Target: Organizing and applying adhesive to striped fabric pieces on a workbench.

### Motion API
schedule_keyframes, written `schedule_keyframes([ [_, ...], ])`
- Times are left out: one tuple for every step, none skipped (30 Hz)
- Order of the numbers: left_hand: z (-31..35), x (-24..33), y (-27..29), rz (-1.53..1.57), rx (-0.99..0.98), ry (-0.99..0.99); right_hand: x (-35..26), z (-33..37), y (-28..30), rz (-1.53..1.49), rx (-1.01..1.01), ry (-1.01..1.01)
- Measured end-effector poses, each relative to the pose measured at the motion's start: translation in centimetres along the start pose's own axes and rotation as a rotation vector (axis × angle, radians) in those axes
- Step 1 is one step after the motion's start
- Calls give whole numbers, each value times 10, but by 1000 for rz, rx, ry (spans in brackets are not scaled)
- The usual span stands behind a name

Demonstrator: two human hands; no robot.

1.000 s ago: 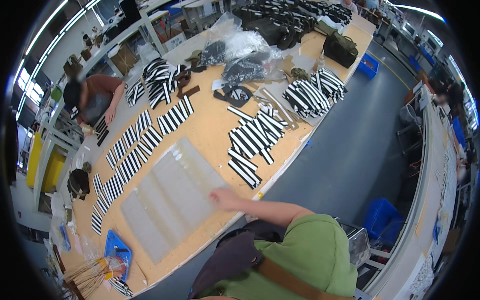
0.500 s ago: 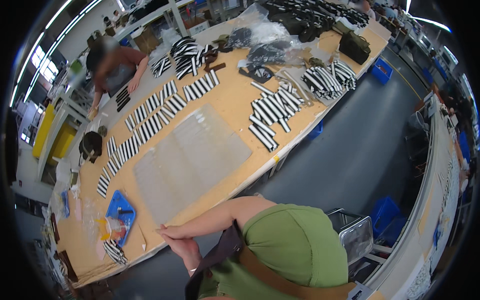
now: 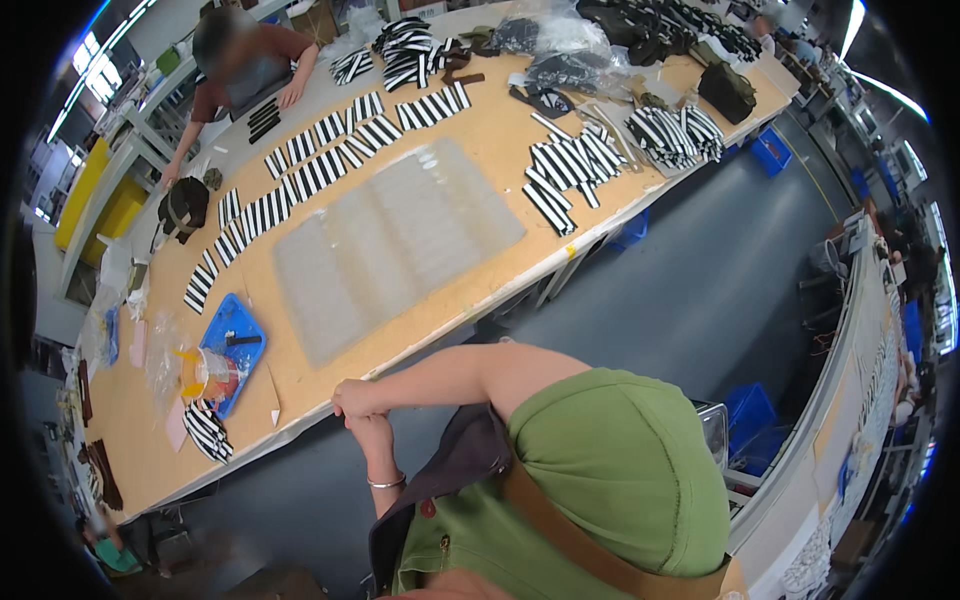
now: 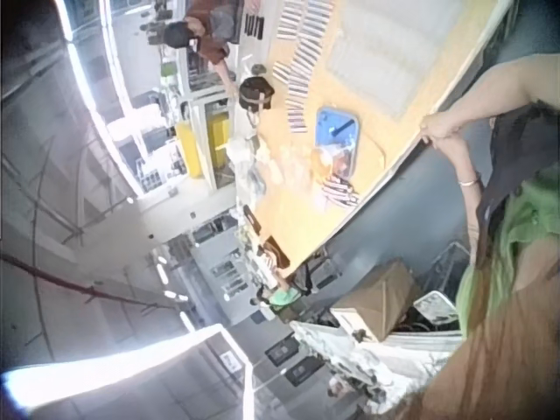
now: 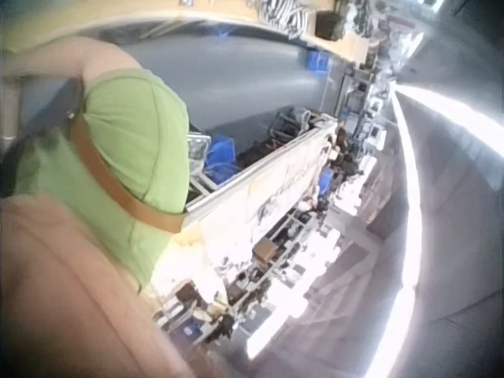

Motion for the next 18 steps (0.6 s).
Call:
schedule_keyframes([
  [1, -2, 1, 12, -3, -15, 3, -5, 2, 9, 16, 7],
  [3, -10, 3, -22, -10, -16, 11, -13, -1, 37, -3, 10],
  [7, -17, 4, -59, -20, -10, 22, -18, -9, 62, -25, 6],
  [14, -3, 9, -52, -33, -20, 19, -20, -7, 331, 44, 132],
  [26, 20, 21, -198, -9, -136, 24, -20, -8, 331, 63, 128],
  [36, 36, 32, -343, 29, -243, 24, -17, -12, 325, 105, 142],
  [36, 37, 34, -335, 31, -252, 23, -16, -14, 318, 151, 162],
  [37, 34, 37, -305, 33, -278, 31, -24, -18, 306, 178, 169],
  [39, 27, 42, -275, 37, -297, 32, -21, -22, 313, 182, 170],
  [39, 16, 43, -265, 36, -302, 28, -13, -22, 274, 201, 181],
  [39, 8, 40, -333, 36, -379, 26, -6, -21, 236, 219, 193],
  [39, 15, 38, -406, 35, -461, 31, -11, -23, 277, 190, 151],
  [39, 19, 38, -401, 35, -471, 34, -12, -23, 279, 200, 155],
  [42, 18, 36, -412, -38, -440, 36, -14, -20, 273, 240, 170],
  [47, 21, 35, -423, -110, -405, 37, -16, -16, 269, 277, 184],
  [55, 35, 38, -423, -108, -411, 45, -35, 1, 448, 301, 141],
  [67, 61, 41, -282, -90, -483, 50, -52, 24, 620, 331, 92],
  [72, 76, 46, -139, -60, -538, 58, -52, 39, 234, 365, -36],
])
Point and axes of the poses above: each hand's wrist, its own z-axis away from the middle knuckle, its own y-axis out of the back of the hand, x = y × z, the point moved 8 cm from there along -z, towards the middle knuckle, and after that the axes turned 6 degrees about x, right-handed, at the moved point
